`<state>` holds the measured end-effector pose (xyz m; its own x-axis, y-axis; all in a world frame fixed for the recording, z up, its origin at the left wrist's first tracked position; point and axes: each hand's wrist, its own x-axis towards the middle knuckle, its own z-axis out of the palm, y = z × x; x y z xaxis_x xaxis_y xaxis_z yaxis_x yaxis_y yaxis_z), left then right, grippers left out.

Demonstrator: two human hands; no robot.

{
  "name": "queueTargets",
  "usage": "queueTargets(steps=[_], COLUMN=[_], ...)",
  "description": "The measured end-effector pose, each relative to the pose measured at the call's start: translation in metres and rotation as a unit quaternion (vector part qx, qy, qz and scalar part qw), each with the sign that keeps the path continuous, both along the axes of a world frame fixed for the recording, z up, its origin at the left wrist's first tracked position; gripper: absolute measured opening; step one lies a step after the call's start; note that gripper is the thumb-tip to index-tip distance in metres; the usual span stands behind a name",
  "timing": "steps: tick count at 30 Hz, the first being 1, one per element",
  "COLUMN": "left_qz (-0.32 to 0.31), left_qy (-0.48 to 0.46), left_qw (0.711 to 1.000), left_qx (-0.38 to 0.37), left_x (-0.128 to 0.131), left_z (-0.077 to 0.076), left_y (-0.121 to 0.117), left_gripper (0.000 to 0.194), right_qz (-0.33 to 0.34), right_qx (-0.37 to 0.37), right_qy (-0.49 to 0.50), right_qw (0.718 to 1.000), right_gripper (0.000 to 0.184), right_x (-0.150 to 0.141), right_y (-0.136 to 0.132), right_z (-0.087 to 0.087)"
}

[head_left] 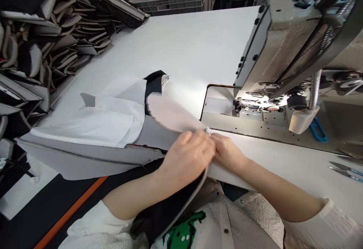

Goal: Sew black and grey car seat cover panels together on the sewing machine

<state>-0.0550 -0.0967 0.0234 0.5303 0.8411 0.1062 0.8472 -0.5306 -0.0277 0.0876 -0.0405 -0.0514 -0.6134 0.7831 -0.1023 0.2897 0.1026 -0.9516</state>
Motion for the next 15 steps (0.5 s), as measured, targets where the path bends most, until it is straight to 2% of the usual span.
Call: queueTargets(steps=[2, 3, 5, 7, 9, 12, 15], left_qz=[0.128, 0.155, 0.147, 0.129, 0.139, 0.175, 0.184], left_qy=[0.032, 0.024, -0.054, -0.168, -0.257, -0.322, -0.352], left_qw=[0.987, 0.977, 0.959, 0.931, 0.894, 0.849, 0.811], left_qx=[-0.096, -0.148, -0.236, -0.296, -0.338, -0.38, -0.43], left_x=[-0.006, -0.01, -0.019, -0.026, -0.028, -0.025, -0.022], left_z=[-0.006, -0.01, -0.018, -0.022, -0.023, -0.024, -0.025], left_y=[0.003, 0.006, 0.016, 0.026, 0.033, 0.036, 0.034], left_gripper=[0.019, 0.019, 0.018, 0.022, 0.03, 0.033, 0.031], right_qz=[0.022, 0.033, 0.059, 0.091, 0.123, 0.143, 0.139], right_qx=[0.078, 0.119, 0.174, 0.178, 0.169, 0.125, -0.018], right_qy=[-0.028, -0.042, -0.061, -0.061, -0.056, -0.059, -0.038], right_qw=[0.996, 0.991, 0.981, 0.978, 0.976, 0.98, 0.989], right_gripper=[0.03, 0.029, 0.028, 0.026, 0.023, 0.022, 0.036], right_x=[0.0, 0.001, 0.002, 0.005, 0.008, 0.012, 0.015], right_y=[-0.003, -0.003, -0.002, 0.001, 0.004, 0.007, 0.011], right_z=[0.0, -0.001, -0.002, -0.002, 0.001, 0.009, 0.015])
